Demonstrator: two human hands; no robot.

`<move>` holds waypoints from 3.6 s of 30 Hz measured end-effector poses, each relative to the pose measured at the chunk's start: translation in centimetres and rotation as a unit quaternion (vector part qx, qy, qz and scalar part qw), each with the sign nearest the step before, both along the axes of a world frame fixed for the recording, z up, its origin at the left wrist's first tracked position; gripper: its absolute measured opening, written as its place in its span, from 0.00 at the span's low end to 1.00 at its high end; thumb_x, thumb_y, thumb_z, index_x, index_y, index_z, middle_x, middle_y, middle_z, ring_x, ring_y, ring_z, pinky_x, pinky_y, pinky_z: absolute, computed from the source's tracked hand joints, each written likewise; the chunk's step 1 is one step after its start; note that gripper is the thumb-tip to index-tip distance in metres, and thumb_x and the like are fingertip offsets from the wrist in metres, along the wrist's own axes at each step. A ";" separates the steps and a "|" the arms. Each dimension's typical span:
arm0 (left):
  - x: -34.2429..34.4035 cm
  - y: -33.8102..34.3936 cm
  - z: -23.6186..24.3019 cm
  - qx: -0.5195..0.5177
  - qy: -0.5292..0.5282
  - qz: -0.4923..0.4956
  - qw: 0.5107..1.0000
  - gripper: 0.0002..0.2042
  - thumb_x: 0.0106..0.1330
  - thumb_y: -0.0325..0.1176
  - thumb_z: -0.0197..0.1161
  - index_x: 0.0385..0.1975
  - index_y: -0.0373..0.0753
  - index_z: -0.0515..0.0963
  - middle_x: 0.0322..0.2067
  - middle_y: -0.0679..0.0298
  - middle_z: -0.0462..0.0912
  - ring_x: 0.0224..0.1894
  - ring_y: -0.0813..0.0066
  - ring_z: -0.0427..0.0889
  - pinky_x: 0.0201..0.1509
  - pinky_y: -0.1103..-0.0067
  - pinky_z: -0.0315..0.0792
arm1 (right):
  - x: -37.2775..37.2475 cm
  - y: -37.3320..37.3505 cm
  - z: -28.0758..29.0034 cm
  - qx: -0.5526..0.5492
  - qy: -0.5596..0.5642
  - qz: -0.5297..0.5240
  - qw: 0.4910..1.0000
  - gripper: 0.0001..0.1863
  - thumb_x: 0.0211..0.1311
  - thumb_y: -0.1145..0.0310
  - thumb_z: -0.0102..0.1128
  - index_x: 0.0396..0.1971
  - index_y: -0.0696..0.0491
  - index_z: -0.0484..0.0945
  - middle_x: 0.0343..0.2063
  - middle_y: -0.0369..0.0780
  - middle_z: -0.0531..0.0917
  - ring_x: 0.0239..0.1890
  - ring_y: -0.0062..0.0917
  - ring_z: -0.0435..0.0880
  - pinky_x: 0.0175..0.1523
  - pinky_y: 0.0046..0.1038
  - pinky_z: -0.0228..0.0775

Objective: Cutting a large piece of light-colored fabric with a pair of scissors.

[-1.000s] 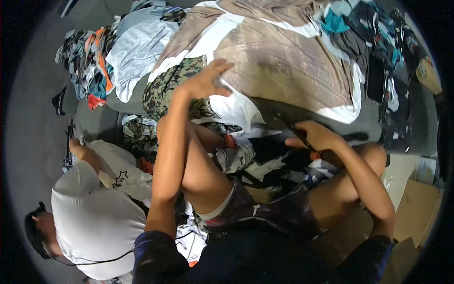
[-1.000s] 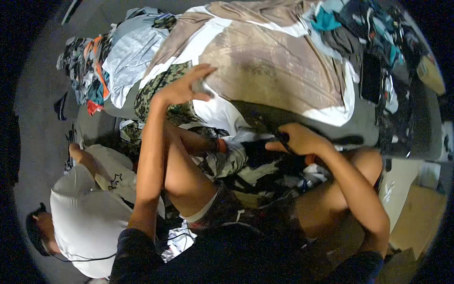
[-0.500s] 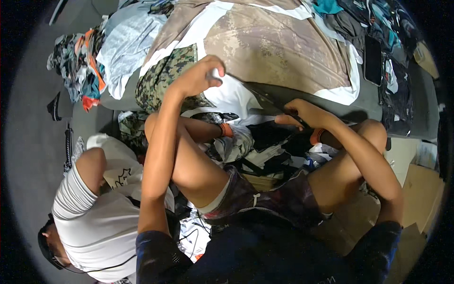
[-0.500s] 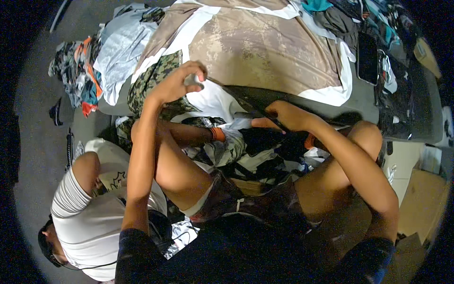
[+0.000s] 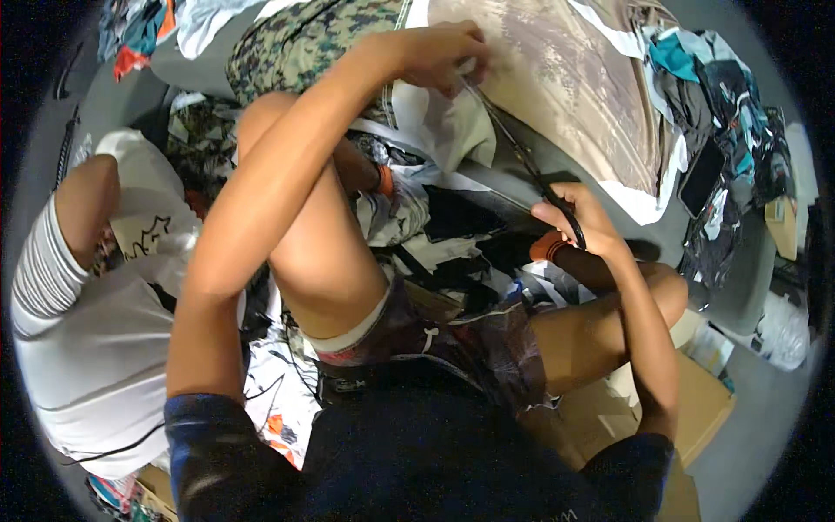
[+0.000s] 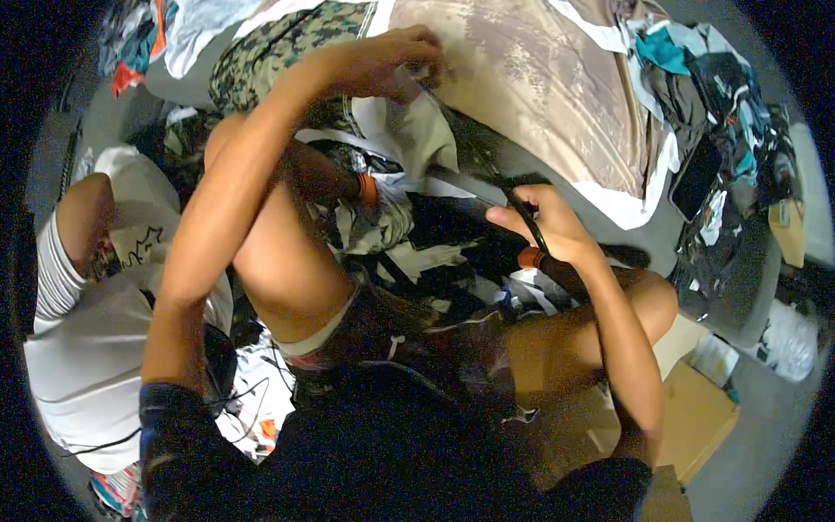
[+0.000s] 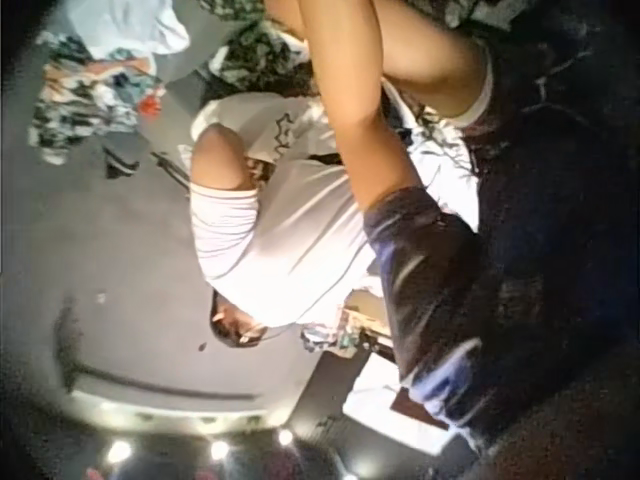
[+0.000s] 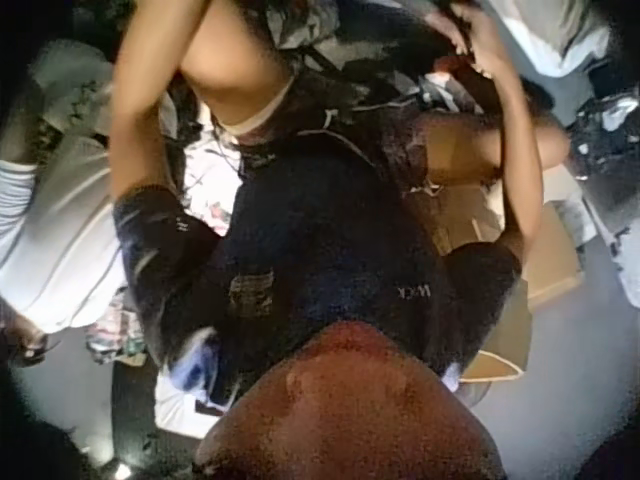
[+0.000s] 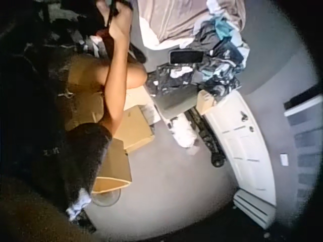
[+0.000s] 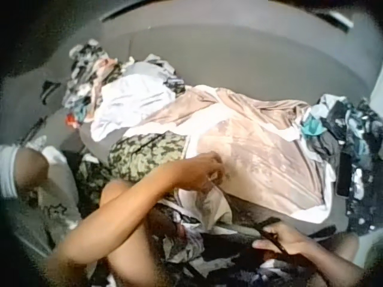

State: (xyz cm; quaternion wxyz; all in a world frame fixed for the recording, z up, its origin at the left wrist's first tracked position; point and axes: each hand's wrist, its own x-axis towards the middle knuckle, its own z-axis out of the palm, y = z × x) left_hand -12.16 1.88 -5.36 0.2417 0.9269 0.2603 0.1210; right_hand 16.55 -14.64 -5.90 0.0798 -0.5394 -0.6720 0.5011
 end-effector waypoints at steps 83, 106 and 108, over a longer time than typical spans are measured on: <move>0.3 2.1 -2.8 -0.259 0.028 -0.032 0.965 0.48 0.43 0.41 0.73 0.66 0.43 0.53 0.67 0.52 0.47 0.67 0.51 0.51 0.68 0.67 0.53 | -0.4 -0.5 0.5 -0.017 -0.019 -0.021 0.999 0.21 0.59 0.58 0.61 0.11 0.50 0.66 0.10 0.29 0.64 0.14 0.13 0.58 0.20 0.17 0.50; 0.6 1.5 -1.0 -0.180 0.112 0.003 0.977 0.46 0.45 0.41 0.72 0.66 0.41 0.54 0.67 0.51 0.47 0.67 0.50 0.51 0.68 0.67 0.53 | -0.6 -1.2 0.7 -0.032 0.003 -0.036 0.999 0.21 0.60 0.59 0.60 0.11 0.51 0.67 0.10 0.29 0.65 0.13 0.13 0.60 0.20 0.17 0.51; 0.4 1.3 -1.4 -0.212 0.078 -0.004 0.974 0.46 0.45 0.42 0.72 0.66 0.42 0.54 0.67 0.51 0.47 0.67 0.50 0.51 0.68 0.67 0.53 | -0.7 -1.2 0.7 -0.034 0.001 -0.033 0.999 0.21 0.60 0.59 0.59 0.11 0.51 0.67 0.10 0.29 0.65 0.13 0.13 0.60 0.20 0.17 0.51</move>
